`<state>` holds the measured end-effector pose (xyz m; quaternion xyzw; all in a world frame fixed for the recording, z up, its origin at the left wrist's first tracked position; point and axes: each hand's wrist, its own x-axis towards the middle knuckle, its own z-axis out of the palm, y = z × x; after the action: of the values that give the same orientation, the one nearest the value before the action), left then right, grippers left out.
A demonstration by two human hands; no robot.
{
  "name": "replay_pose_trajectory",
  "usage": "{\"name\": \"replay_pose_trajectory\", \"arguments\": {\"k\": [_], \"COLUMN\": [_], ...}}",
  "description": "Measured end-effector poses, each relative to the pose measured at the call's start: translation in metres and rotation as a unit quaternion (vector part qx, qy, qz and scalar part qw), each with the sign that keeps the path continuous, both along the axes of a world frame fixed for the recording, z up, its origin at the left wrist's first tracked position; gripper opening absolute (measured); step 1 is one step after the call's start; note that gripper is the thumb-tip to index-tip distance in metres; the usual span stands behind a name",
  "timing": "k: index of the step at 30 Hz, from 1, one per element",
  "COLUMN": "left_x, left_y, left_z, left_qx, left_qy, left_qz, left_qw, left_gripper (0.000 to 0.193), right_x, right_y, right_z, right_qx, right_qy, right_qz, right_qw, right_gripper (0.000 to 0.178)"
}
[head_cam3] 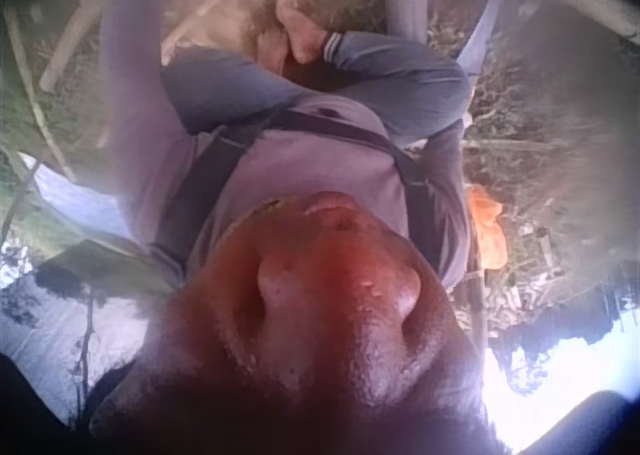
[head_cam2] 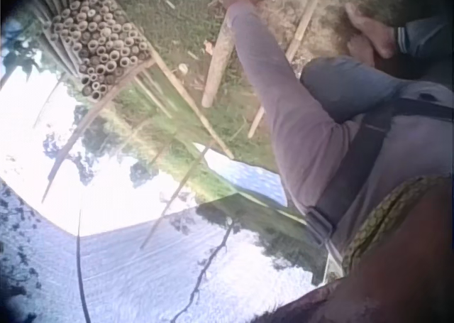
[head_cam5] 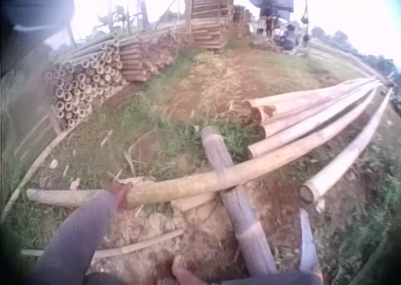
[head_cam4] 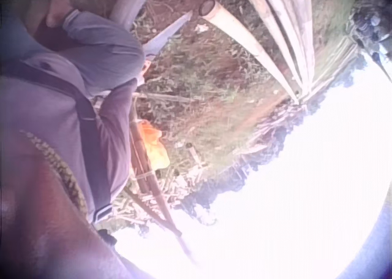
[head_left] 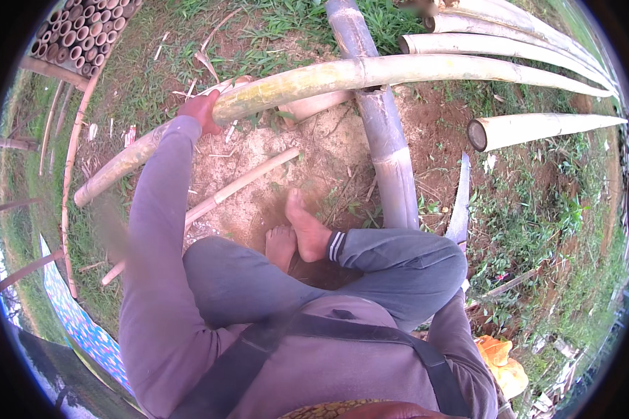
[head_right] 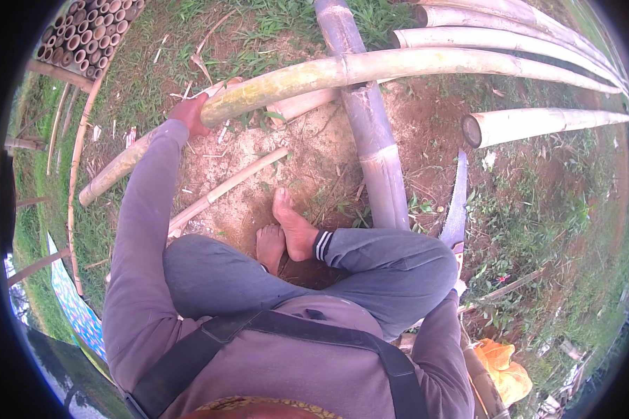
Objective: The person sits on the ground and uses a hand saw to cut bamboo poles into shorter sections. They hold the bamboo with one hand and saw with the other, repeatedly cutting multiple poles and stacking the cut pieces nearby.
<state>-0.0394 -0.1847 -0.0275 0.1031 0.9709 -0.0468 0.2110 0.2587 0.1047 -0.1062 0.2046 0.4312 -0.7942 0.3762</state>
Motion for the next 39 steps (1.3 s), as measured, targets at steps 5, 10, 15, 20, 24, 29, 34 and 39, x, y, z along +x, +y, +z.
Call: {"name": "replay_pose_trajectory", "arguments": {"k": [5,10,15,20,24,29,34,39], "left_x": [-0.012,0.011,0.005,0.003,0.009,0.010,0.009,0.011], "left_y": [0.002,-0.028,-0.007,0.003,0.001,0.002,0.002,0.002], "left_z": [-0.002,-0.028,-0.026,-0.018,-0.016,-0.013,-0.016,-0.012], "left_qx": [0.058,0.077,0.050,0.034,0.030,0.038,0.052,0.079], "left_qy": [-0.038,0.068,0.072,0.052,0.050,0.045,0.052,0.047], "left_qz": [-0.005,0.037,0.049,0.078,0.081,0.081,0.084,0.078], "left_qw": [0.998,0.994,0.995,0.995,0.995,0.995,0.994,0.993], "left_gripper": [0.080,0.087,0.092,0.094,0.093,0.093,0.089,0.085], "right_x": [0.102,0.279,0.198,0.159,0.153,0.083,0.002,-0.028], "right_y": [0.163,0.471,0.395,0.337,0.306,0.240,0.150,0.129], "right_z": [-0.012,-0.014,0.134,0.225,0.243,0.191,0.139,0.110], "right_qx": [0.280,0.558,0.541,0.545,0.539,0.430,0.370,0.472], "right_qy": [0.023,0.041,0.151,0.188,0.277,0.348,0.334,0.379], "right_qz": [-0.125,-0.326,-0.365,-0.330,-0.343,-0.372,-0.325,-0.278], "right_qw": [0.952,0.762,0.742,0.748,0.718,0.746,0.803,0.746], "right_gripper": [0.065,0.036,0.030,0.033,0.033,0.030,0.031,0.040]}}
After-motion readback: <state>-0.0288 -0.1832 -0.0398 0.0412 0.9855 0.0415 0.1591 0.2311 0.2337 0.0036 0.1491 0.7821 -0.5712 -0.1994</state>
